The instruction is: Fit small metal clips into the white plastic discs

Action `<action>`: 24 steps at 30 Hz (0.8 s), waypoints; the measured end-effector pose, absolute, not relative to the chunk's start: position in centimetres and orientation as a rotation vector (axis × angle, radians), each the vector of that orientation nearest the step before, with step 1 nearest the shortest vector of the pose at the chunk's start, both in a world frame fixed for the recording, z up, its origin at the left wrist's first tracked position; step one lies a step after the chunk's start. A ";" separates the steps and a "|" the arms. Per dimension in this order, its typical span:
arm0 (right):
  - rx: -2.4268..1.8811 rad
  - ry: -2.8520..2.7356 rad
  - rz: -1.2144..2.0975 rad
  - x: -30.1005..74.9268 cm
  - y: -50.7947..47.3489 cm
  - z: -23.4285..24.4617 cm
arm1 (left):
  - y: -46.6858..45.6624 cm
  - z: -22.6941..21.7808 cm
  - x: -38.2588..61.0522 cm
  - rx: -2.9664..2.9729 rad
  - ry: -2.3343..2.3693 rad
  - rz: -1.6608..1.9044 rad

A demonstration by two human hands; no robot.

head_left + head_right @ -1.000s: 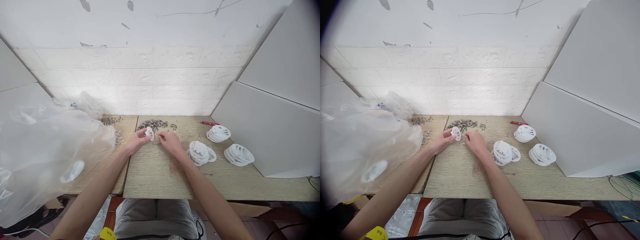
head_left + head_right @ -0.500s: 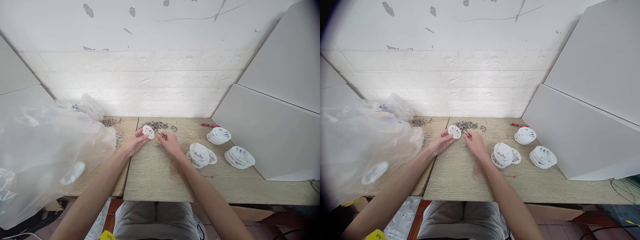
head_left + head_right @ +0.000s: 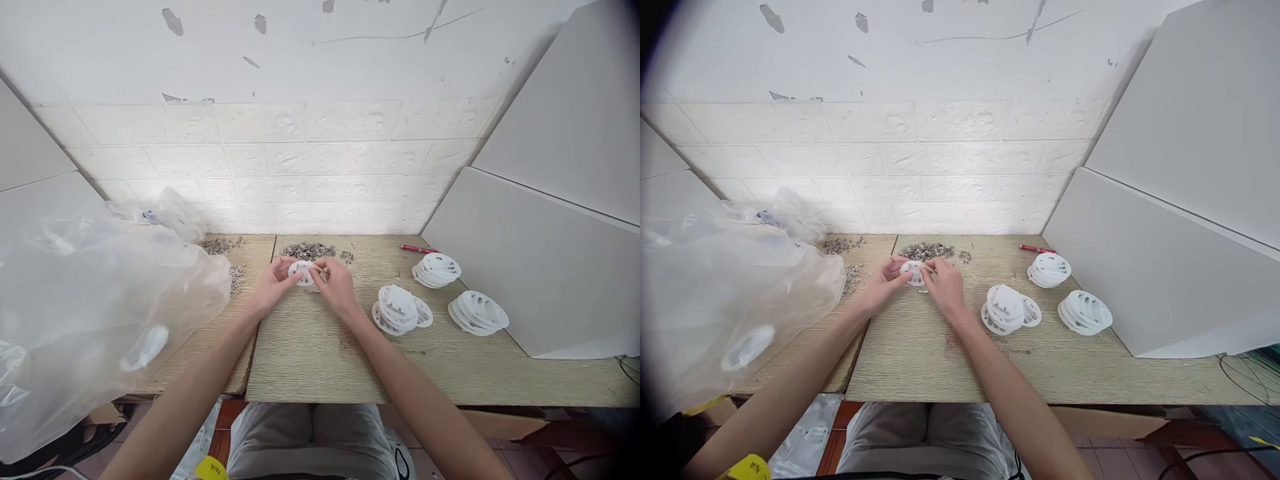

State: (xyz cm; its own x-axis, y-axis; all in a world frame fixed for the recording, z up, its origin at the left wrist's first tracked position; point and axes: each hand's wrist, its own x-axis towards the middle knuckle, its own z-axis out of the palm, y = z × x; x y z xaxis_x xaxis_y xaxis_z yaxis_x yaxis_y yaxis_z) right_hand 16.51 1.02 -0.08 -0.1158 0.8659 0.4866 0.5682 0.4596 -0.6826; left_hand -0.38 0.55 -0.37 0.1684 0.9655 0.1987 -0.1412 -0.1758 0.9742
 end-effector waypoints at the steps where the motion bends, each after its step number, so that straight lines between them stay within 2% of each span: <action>1: -1.185 -1.870 0.311 16.5 0.9 -0.1 | 0.5 -0.4 -0.4 1.398 0.952 1.297; 8: -1.051 -2.151 -0.039 16.7 0.9 -0.6 | -0.1 -0.4 -0.5 1.800 1.121 1.435; 16: -1.108 -2.156 0.008 16.5 -0.4 0.2 | -0.7 0.3 -0.4 1.930 1.203 1.357; 20: -1.345 -2.064 0.292 16.9 -1.7 1.6 | -0.9 1.9 -0.2 1.913 1.291 1.119; 24: -1.566 -2.033 0.967 17.6 -1.6 2.7 | -0.8 3.2 -0.5 1.798 1.248 0.553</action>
